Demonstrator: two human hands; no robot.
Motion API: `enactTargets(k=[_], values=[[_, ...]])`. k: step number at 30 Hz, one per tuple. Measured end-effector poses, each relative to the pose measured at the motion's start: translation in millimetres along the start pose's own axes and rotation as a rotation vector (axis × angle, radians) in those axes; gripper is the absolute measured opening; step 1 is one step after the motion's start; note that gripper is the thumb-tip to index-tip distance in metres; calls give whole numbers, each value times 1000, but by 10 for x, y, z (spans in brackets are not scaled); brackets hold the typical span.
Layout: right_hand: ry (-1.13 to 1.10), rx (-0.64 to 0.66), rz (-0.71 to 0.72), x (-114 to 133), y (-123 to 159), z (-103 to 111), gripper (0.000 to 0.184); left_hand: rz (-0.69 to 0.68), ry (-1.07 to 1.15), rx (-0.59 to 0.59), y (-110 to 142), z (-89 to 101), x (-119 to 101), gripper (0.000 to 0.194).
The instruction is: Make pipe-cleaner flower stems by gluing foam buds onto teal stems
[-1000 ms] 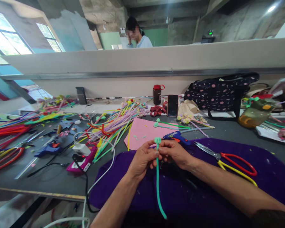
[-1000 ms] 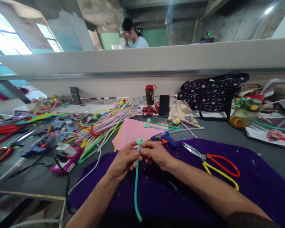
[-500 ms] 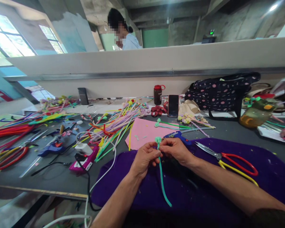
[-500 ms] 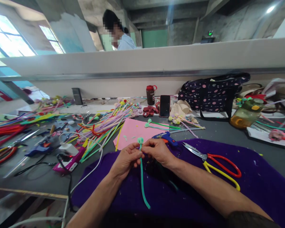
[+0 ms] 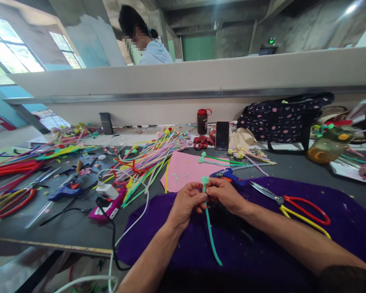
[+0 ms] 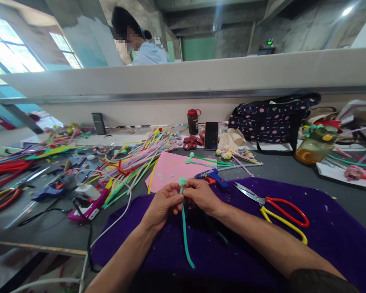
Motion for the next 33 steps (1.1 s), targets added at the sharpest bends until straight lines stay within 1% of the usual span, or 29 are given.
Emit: enactTargets(k=[4, 7, 9, 12, 15, 18, 20, 22, 23, 26, 28, 30, 33], values=[[-27, 20, -10, -20, -9, 1, 6, -7, 17, 22, 4, -24, -20, 35], [-17, 7, -6, -25, -6, 13, 7, -8, 40, 28, 6, -26, -22, 36], [39, -17, 29, 7, 3, 26, 7, -1, 54, 33, 5, -24, -19, 34], [178, -55, 118, 100, 23, 39, 6, 14, 72, 18, 0, -10, -14, 30], [315, -99, 181, 174, 35, 49, 6, 19, 68, -30, -5, 22, -14, 27], [376, -136, 191, 187, 25, 57, 6, 17, 65, -87, -5, 58, -15, 26], [355, -141, 171, 170, 11, 48, 6, 2, 75, -134, -1, 90, -21, 24], [278, -130, 135, 140, -2, 26, 5, -10, 91, -149, -3, 105, -23, 22], [220, -119, 112, 121, -7, 11, 5, -6, 105, -134, -9, 101, -16, 21], [30, -75, 33, 59, -10, -45, 3, 47, 175, -20, -35, 48, 33, 21], [-48, -48, -10, 28, -4, -70, 3, 81, 224, 31, -43, 27, 59, 22], [-68, -28, -30, 16, 4, -69, 3, 107, 256, 53, -45, 21, 70, 23], [-20, -27, -25, 24, 12, -5, 2, 108, 291, 43, -43, 32, 45, 23]])
Point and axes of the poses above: each hand's wrist, its own y-axis away from the middle knuckle, its own z-axis out of the back of the hand, x = y × z, the point moved 7 cm from there along -y, towards the middle knuckle, and after that the axes turned 8 degrees about x, right-handed, at the moved point
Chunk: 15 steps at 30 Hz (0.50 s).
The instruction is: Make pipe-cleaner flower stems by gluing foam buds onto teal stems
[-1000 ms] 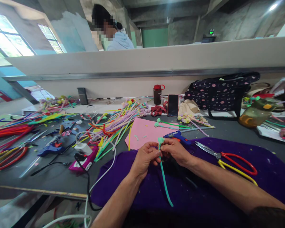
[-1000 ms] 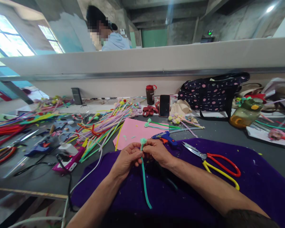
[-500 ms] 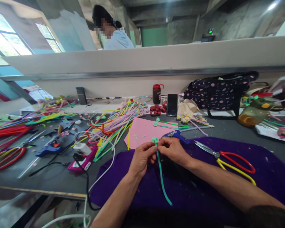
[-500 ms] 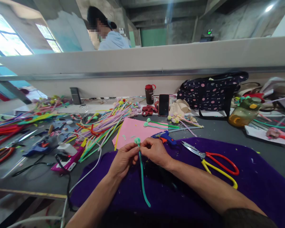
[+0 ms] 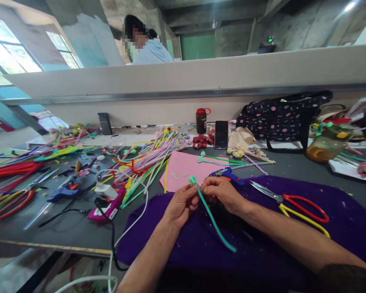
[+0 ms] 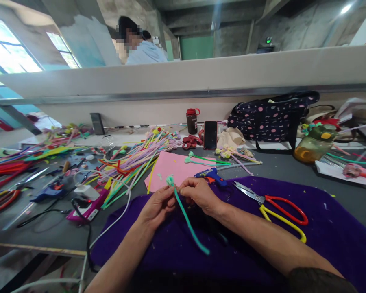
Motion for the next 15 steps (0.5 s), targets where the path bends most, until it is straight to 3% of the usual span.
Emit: enactTargets(k=[5, 11, 15], values=[[152, 21, 13, 12, -1, 113, 5, -31, -24, -24, 25, 20, -69, 23], [373, 150, 3, -1, 19, 23, 23, -60, -3, -72, 75, 32, -117, 25], [583, 147, 127, 101, 60, -54, 22, -69, -26, -84, 98, 24, -127, 22]])
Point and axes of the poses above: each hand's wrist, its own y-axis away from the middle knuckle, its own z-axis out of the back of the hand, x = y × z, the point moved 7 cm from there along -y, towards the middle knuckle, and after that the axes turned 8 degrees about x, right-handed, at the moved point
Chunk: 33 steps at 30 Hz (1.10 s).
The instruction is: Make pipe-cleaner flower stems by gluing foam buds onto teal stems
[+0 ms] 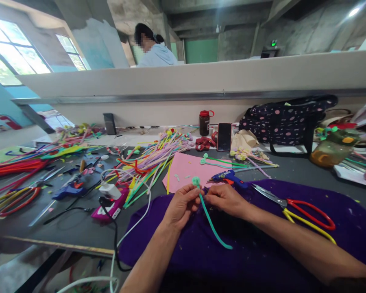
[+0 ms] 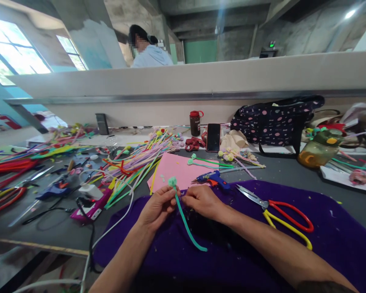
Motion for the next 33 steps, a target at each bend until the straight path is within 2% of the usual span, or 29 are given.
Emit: enactTargets(k=[2, 4, 9, 13, 18, 21, 27, 33], values=[[44, -35, 59, 51, 10, 10, 11, -16, -34, 24, 3, -11, -7, 19], [36, -35, 64, 41, 10, 1, 8, -17, -62, 35, 5, -10, -2, 19], [-89, -4, -46, -70, -4, -20, 24, -6, -94, 13, 9, 17, 13, 19], [-222, 76, -76, -34, 4, -82, 11, -31, -111, 11, 21, 7, -2, 19], [-439, 153, -167, -48, 52, -226, 22, -119, -160, -33, 51, 12, -56, 19], [-486, 144, -162, -48, 69, -264, 24, -131, -158, -28, 64, 6, -59, 19], [-578, 184, -199, -47, 89, -326, 27, -46, -131, 74, 65, -34, 4, 20], [-551, 219, -193, -7, 99, -371, 30, -43, -120, 21, 73, -5, 18, 20]])
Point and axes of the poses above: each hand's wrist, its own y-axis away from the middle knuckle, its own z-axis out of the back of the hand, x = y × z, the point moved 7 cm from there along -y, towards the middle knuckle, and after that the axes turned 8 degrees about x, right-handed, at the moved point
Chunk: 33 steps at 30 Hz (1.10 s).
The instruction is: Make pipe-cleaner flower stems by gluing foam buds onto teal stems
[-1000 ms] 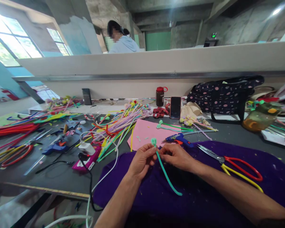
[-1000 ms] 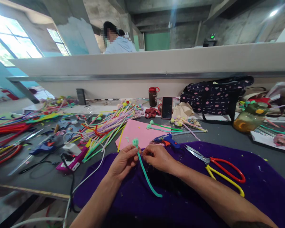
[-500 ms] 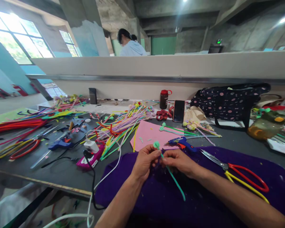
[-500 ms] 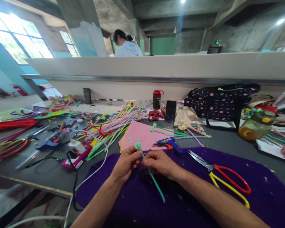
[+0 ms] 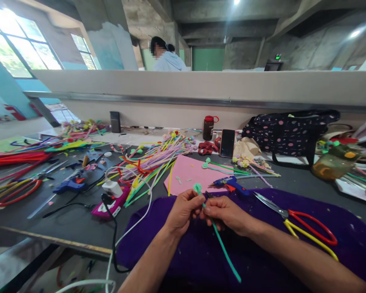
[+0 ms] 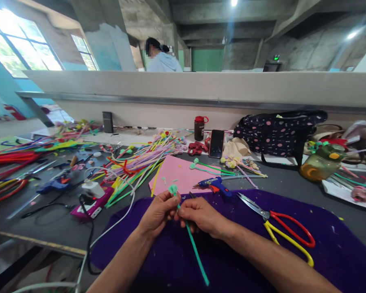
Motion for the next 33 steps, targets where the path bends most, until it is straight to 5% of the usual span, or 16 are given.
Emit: enactTargets(k=[11, 17, 25, 29, 33], values=[[107, 9, -96, -103, 52, -108, 29, -122, 138, -125, 2, 125, -144, 22], [266, -18, -170, -266, 374, -113, 29, -189, 211, -142, 19, 178, -198, 26], [461, -52, -290, -313, 869, -7, 29, -246, 382, -179, 337, 599, -363, 23], [560, -53, -272, -212, 759, 46, 24, -192, 329, -103, 466, 651, -514, 18], [776, -22, -110, 112, 416, 42, 16, -246, 289, -65, 381, 585, -804, 19]])
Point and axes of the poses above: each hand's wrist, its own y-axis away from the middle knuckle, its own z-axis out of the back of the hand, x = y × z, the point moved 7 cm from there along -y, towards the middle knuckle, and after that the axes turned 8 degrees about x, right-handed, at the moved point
